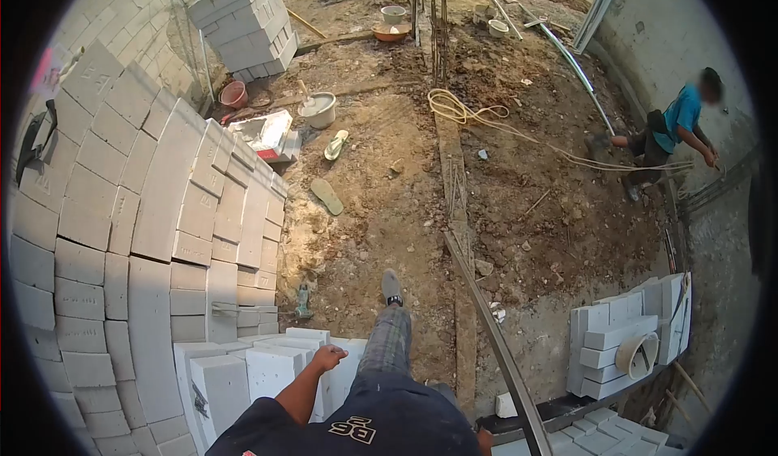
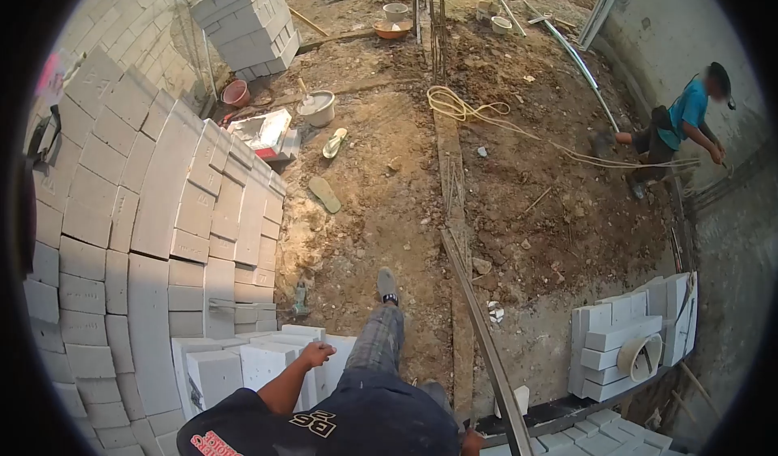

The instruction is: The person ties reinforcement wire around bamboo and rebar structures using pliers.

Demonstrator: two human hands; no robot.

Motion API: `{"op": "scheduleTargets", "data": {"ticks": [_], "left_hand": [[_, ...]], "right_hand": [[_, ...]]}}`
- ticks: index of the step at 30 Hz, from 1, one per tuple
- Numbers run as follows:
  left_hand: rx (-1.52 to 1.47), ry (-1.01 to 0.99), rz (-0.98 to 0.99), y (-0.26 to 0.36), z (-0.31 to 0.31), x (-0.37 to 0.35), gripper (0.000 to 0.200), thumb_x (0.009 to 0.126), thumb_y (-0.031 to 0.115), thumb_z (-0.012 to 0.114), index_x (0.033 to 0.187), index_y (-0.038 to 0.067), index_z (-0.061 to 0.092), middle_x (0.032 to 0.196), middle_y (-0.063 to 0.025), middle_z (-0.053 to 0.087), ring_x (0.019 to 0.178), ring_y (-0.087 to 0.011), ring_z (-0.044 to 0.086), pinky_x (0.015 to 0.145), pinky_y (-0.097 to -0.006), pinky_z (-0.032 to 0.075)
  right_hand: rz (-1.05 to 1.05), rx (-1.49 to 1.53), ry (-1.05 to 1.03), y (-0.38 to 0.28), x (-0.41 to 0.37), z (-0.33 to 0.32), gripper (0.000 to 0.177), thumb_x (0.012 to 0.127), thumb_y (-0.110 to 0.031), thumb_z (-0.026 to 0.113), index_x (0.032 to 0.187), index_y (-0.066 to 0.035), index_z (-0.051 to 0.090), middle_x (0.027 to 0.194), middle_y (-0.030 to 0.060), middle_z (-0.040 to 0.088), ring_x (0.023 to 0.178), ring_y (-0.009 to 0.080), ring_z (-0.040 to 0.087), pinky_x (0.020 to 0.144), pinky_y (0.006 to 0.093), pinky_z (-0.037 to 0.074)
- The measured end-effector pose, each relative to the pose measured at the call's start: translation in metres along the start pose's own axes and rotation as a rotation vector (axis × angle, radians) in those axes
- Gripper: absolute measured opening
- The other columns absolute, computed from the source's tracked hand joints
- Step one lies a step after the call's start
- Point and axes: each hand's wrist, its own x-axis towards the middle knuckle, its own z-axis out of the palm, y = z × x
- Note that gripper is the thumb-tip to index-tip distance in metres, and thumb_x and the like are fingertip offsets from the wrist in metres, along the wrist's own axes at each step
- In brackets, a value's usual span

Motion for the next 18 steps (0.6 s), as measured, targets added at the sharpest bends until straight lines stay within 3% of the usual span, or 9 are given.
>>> {"op": "scheduleTargets", "data": {"ticks": [2, 3, 6, 7, 9, 12, 14, 16, 18], "left_hand": [[0.442, -0.141, 0.037, 0.006, -0.037, 0.071, 0.047, 0.083, 0.048, 0.062, 0.104, 0.008, 0.072, 0.096, -0.0180, 0.070, 0.090, -0.0308, 0.066, 0.082, -0.0370, 0.050], [0.649, -0.179, 0.357, -0.013, -0.055, 0.120, 0.044, 0.081, 0.055, 0.059, 0.097, 0.017, 0.074, 0.099, -0.0166, 0.069, 0.095, -0.0339, 0.064, 0.086, -0.0399, 0.048], [0.843, 0.046, 0.290, 0.074, -0.130, 0.153, 0.038, 0.079, 0.052, 0.062, 0.090, 0.018, 0.076, 0.097, -0.0170, 0.069, 0.092, -0.0328, 0.065, 0.083, -0.0402, 0.050], [0.482, 0.110, 0.137, 0.150, -0.168, 0.115, 0.032, 0.077, 0.043, 0.068, 0.087, 0.013, 0.075, 0.090, -0.0171, 0.070, 0.083, -0.0296, 0.067, 0.076, -0.0400, 0.052], [0.055, 0.273, 0.191, 0.203, -0.216, 0.126, 0.026, 0.074, 0.030, 0.075, 0.083, 0.007, 0.071, 0.080, -0.0132, 0.069, 0.071, -0.0223, 0.067, 0.067, -0.0372, 0.052], [-0.212, 0.449, 0.220, 0.305, -0.282, 0.131, 0.026, 0.070, 0.019, 0.079, 0.082, 0.001, 0.065, 0.071, -0.0086, 0.067, 0.066, -0.0160, 0.065, 0.062, -0.0327, 0.051], [-0.084, 0.550, 0.276, 0.298, -0.306, 0.196, 0.028, 0.069, 0.015, 0.080, 0.084, 0.000, 0.062, 0.070, -0.0083, 0.066, 0.063, -0.0163, 0.065, 0.061, -0.0298, 0.051], [-0.322, 0.553, 0.206, 0.333, -0.328, 0.216, 0.035, 0.069, 0.015, 0.081, 0.092, -0.002, 0.060, 0.071, -0.0096, 0.066, 0.063, -0.0161, 0.065, 0.062, -0.0296, 0.051], [-0.263, 0.605, 0.119, 0.354, -0.342, 0.239, 0.037, 0.069, 0.014, 0.080, 0.096, -0.001, 0.060, 0.073, -0.0108, 0.067, 0.065, -0.0170, 0.066, 0.062, -0.0305, 0.052]], "right_hand": [[-0.057, 0.131, 0.066, -0.064, 0.068, -0.027, 0.034, 0.087, -0.031, 0.065, 0.100, 0.000, 0.065, 0.073, 0.0098, 0.063, 0.057, 0.0233, 0.058, 0.054, 0.0412, 0.044], [-0.093, 0.196, 0.106, -0.103, 0.108, -0.046, 0.034, 0.087, -0.031, 0.065, 0.099, 0.000, 0.065, 0.073, 0.0099, 0.063, 0.057, 0.0233, 0.059, 0.053, 0.0410, 0.044], [-0.202, 0.346, 0.152, -0.178, 0.182, -0.109, 0.033, 0.088, -0.032, 0.064, 0.098, 0.000, 0.064, 0.070, 0.0099, 0.063, 0.056, 0.0233, 0.059, 0.052, 0.0405, 0.044], [-0.220, 0.396, 0.151, -0.193, 0.187, -0.124, 0.033, 0.088, -0.032, 0.063, 0.098, 0.000, 0.064, 0.069, 0.0099, 0.062, 0.056, 0.0233, 0.059, 0.051, 0.0403, 0.044], [-0.242, 0.513, 0.162, -0.229, 0.199, -0.149, 0.033, 0.089, -0.032, 0.063, 0.097, 0.000, 0.064, 0.068, 0.0099, 0.062, 0.056, 0.0232, 0.060, 0.050, 0.0400, 0.044], [-0.309, 0.714, 0.221, -0.307, 0.261, -0.189, 0.033, 0.089, -0.032, 0.062, 0.096, 0.000, 0.063, 0.065, 0.0100, 0.062, 0.055, 0.0232, 0.060, 0.048, 0.0394, 0.044], [-0.356, 0.776, 0.231, -0.363, 0.307, -0.224, 0.033, 0.090, -0.032, 0.061, 0.096, 0.000, 0.063, 0.065, 0.0100, 0.062, 0.055, 0.0232, 0.060, 0.048, 0.0393, 0.044], [0.349, 1.222, -0.281, -0.428, 0.357, -0.288, 0.027, 0.090, -0.027, 0.062, 0.087, 0.000, 0.060, 0.061, 0.0079, 0.059, 0.051, 0.0202, 0.058, 0.042, 0.0344, 0.042], [0.257, 1.122, -0.178, -0.431, 0.433, -0.298, 0.019, 0.088, -0.022, 0.064, 0.086, -0.003, 0.062, 0.076, 0.0126, 0.063, 0.058, 0.0220, 0.059, 0.049, 0.0373, 0.045]]}}
